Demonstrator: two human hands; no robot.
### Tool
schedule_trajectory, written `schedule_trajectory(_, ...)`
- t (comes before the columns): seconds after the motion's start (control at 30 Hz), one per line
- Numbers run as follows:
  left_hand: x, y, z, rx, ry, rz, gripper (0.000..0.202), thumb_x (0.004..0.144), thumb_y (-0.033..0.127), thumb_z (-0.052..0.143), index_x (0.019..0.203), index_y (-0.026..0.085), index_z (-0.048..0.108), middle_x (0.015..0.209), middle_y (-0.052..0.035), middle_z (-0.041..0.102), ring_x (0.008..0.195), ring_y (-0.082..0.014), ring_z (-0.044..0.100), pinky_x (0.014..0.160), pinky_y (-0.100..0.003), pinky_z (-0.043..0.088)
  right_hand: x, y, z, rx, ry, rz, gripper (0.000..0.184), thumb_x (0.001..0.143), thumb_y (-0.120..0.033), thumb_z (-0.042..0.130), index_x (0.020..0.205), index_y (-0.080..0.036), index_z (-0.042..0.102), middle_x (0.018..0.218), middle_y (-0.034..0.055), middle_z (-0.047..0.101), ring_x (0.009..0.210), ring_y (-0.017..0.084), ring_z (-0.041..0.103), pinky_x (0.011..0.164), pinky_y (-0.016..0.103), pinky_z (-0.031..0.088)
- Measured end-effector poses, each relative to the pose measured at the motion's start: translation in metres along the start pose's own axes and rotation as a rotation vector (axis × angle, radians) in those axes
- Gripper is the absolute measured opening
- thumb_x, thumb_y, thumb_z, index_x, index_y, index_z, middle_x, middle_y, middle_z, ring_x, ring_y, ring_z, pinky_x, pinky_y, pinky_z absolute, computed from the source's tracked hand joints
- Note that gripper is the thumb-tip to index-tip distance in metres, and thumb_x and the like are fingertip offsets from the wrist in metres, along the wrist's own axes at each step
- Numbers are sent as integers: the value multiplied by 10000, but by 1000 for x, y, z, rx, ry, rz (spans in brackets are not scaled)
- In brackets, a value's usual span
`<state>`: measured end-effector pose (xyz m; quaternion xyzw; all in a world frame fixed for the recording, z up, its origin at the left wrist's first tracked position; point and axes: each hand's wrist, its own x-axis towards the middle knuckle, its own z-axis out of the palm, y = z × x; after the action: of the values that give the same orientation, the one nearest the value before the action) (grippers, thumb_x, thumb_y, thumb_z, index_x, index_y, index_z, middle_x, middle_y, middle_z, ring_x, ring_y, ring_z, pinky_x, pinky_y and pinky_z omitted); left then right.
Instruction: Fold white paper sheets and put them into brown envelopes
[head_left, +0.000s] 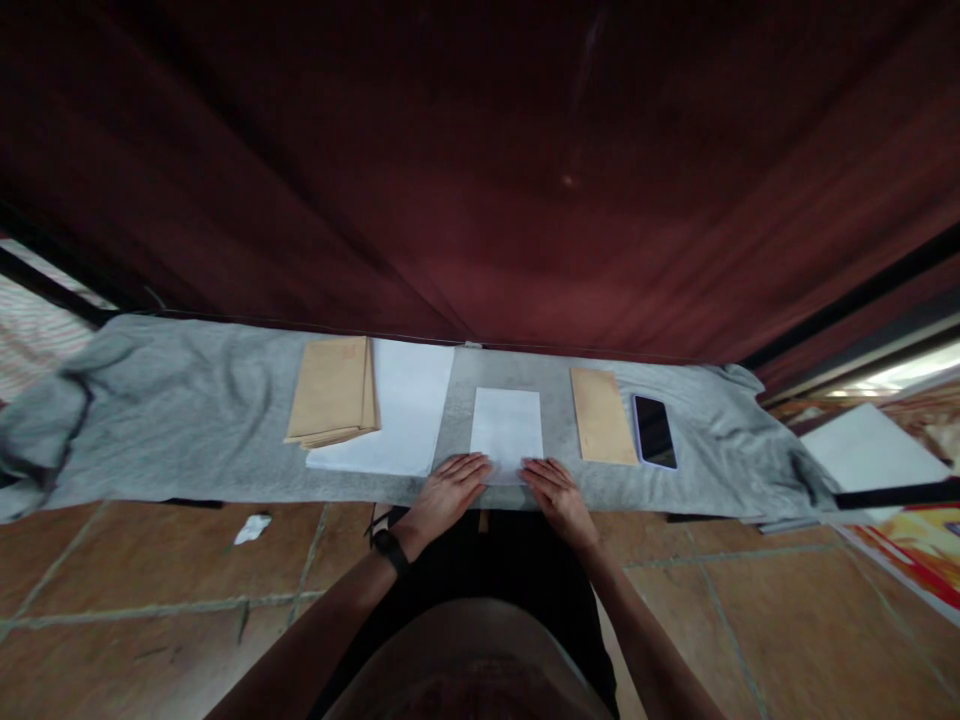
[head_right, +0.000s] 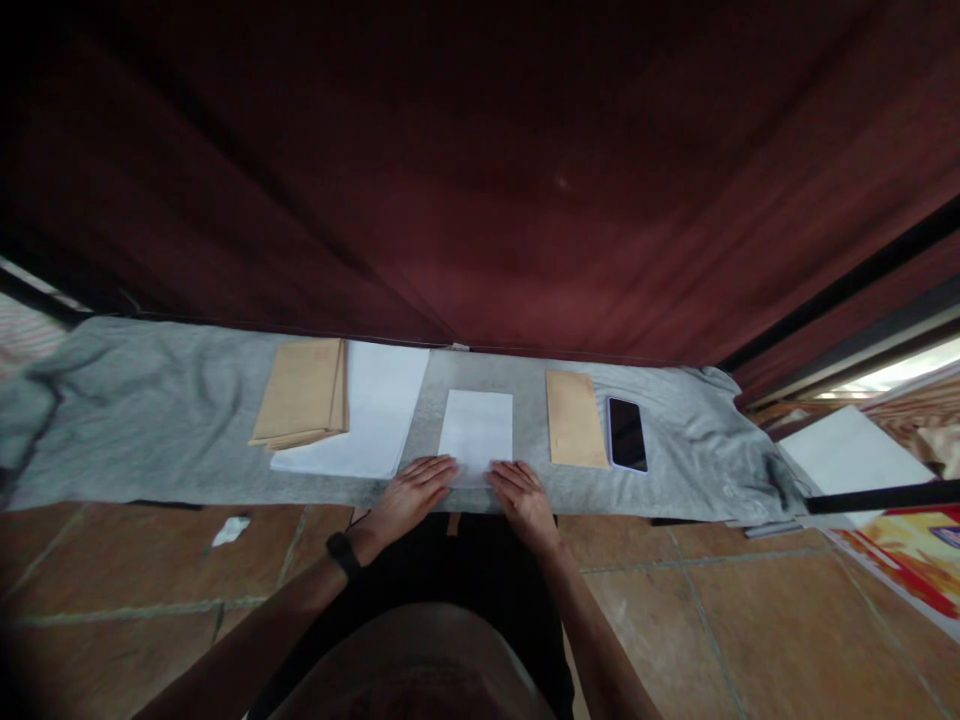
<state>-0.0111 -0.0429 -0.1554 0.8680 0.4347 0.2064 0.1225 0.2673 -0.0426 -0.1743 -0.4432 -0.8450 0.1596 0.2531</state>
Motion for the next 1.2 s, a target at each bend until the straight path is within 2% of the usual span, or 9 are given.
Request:
schedule_trajectory(0.23, -3, -2, 0, 12, -24, 48, 314, 1016, 207, 470, 1264, 237, 661, 1386, -58, 639, 1338, -202, 546, 1146, -429, 418, -2, 0, -5, 25, 31, 7, 319, 1009, -207, 495, 1247, -273, 698, 1340, 53, 670, 1264, 214, 611, 1171, 501, 393)
schedule_trajectory(0.47, -5, -5, 6, -61, 78, 5, 263, 1009, 228, 498, 1206, 220, 671, 1371, -65, 646, 1290, -207, 584, 1101, -444, 480, -3, 4, -4, 81, 88, -23, 289, 1003, -238, 532, 1239, -253, 698, 1293, 63, 698, 1228, 216, 628, 1149, 497, 415)
schedule_trajectory(0.6, -2, -6, 6, -138, 112, -30, 205, 998, 262, 536, 1122, 225, 696, 1314, -53, 679, 1253, -204, 606, 1087, -430, 497, 0, 9, -4, 116, 120, 26, 254, 1009, -274, 528, 1169, -253, 724, 1238, 56, 722, 1187, 217, 643, 1106, 468, 446)
schedule_trajectory(0.8, 6, -6, 7, -263, 238, -204, 171, 981, 295, 568, 1046, 225, 710, 1124, -54, 736, 1104, -201, 663, 1003, -396, 538, 3, 10, -6, 107, 134, 147, 271, 1018, -345, 500, 1152, -248, 714, 1182, 54, 734, 1136, 221, 646, 1043, 429, 457)
schedule_trajectory(0.93, 14, -7, 7, -293, 294, -318, 156, 964, 300, 588, 896, 205, 691, 1041, -56, 728, 1039, -202, 664, 936, -359, 543, 10, 9, -4, 54, 140, 248, 298, 1021, -385, 471, 1070, -209, 707, 1071, 73, 740, 1062, 230, 649, 979, 404, 463)
schedule_trajectory(1.07, 20, -6, 6, -271, 284, -361, 174, 963, 299, 585, 838, 199, 653, 998, -56, 713, 1002, -199, 652, 910, -334, 521, 22, 9, -2, 8, 148, 344, 338, 1017, -417, 455, 890, -193, 674, 894, 75, 707, 944, 229, 647, 881, 364, 478)
schedule_trajectory(1.2, 32, -5, 2, -175, 198, -500, 217, 962, 319, 588, 784, 200, 624, 871, -46, 693, 899, -191, 645, 832, -294, 491, 33, 7, -3, -22, 154, 400, 329, 1015, -404, 441, 891, -192, 660, 888, 75, 693, 901, 215, 645, 845, 332, 474)
